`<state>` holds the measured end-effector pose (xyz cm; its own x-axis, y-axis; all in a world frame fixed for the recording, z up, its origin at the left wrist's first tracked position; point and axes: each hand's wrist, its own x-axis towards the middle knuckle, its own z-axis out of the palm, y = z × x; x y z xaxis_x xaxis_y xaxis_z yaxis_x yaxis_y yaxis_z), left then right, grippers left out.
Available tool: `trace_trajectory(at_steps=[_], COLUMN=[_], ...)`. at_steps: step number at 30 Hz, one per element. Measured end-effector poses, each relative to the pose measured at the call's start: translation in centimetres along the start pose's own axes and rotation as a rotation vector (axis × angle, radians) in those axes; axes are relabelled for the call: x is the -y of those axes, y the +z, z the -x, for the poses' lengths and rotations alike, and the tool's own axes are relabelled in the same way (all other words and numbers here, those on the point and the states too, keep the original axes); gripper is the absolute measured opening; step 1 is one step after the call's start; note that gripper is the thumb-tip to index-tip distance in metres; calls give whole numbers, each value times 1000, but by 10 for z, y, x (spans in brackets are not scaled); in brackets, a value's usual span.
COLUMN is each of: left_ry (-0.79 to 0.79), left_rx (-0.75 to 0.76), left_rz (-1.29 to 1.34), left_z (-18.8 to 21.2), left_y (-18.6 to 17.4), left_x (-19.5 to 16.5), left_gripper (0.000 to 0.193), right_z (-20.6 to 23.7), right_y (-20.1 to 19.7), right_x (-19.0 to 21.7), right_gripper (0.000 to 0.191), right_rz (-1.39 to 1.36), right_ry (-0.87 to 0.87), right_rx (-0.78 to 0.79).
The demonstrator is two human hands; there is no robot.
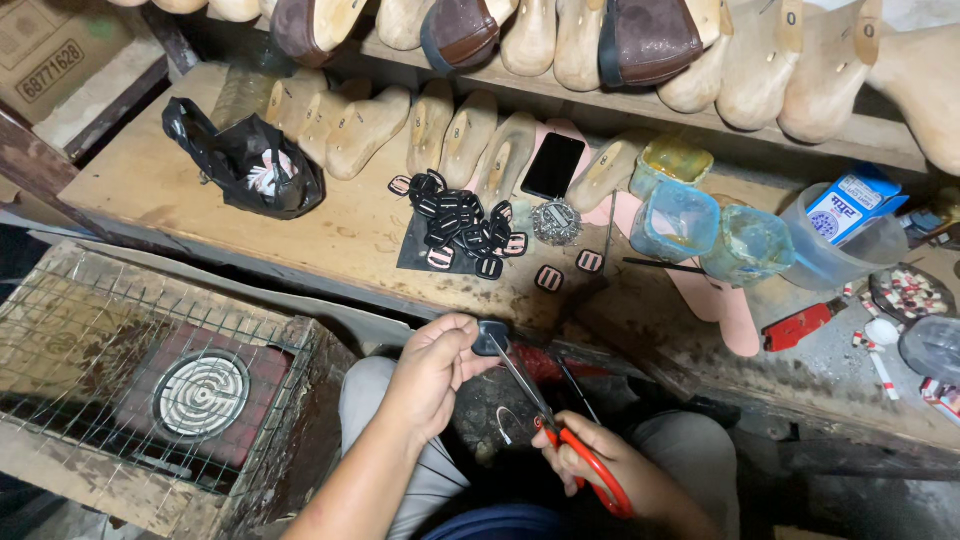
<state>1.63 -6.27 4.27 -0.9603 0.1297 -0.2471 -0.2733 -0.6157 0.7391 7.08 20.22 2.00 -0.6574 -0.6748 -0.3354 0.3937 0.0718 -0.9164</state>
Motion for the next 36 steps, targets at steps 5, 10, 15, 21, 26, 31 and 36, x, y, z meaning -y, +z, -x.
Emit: trace_trajectory(at_steps=[5, 10, 15, 21, 26, 31, 36], left_ry=[14, 26, 34, 57, 68, 95, 147], left_rx=[34, 21, 3, -9, -6, 0, -37], left_rz=[-158, -297, -305, -285, -308, -334, -225], left_z=[-2, -4, -6, -6, -6, -7, -6], left_y=[-8, -12, -16, -18, -21, -19, -5], left_x=[-2, 1, 4, 7, 10, 16, 9], left_gripper=[11, 15, 16, 14, 15, 13, 15], right_z=[3, 2, -1, 0, 1, 1, 0], right_y=[3, 2, 6, 13, 17, 16, 8], right_x=[5, 11, 13, 16, 15, 4, -10], right_gripper=[27, 26, 21, 16, 14, 13, 24], right_rz=[22, 61, 163, 159, 117, 155, -32], right_ry=[79, 137, 213, 275, 307, 251, 36], right_rx=[-59, -85, -207, -307, -329, -354, -142])
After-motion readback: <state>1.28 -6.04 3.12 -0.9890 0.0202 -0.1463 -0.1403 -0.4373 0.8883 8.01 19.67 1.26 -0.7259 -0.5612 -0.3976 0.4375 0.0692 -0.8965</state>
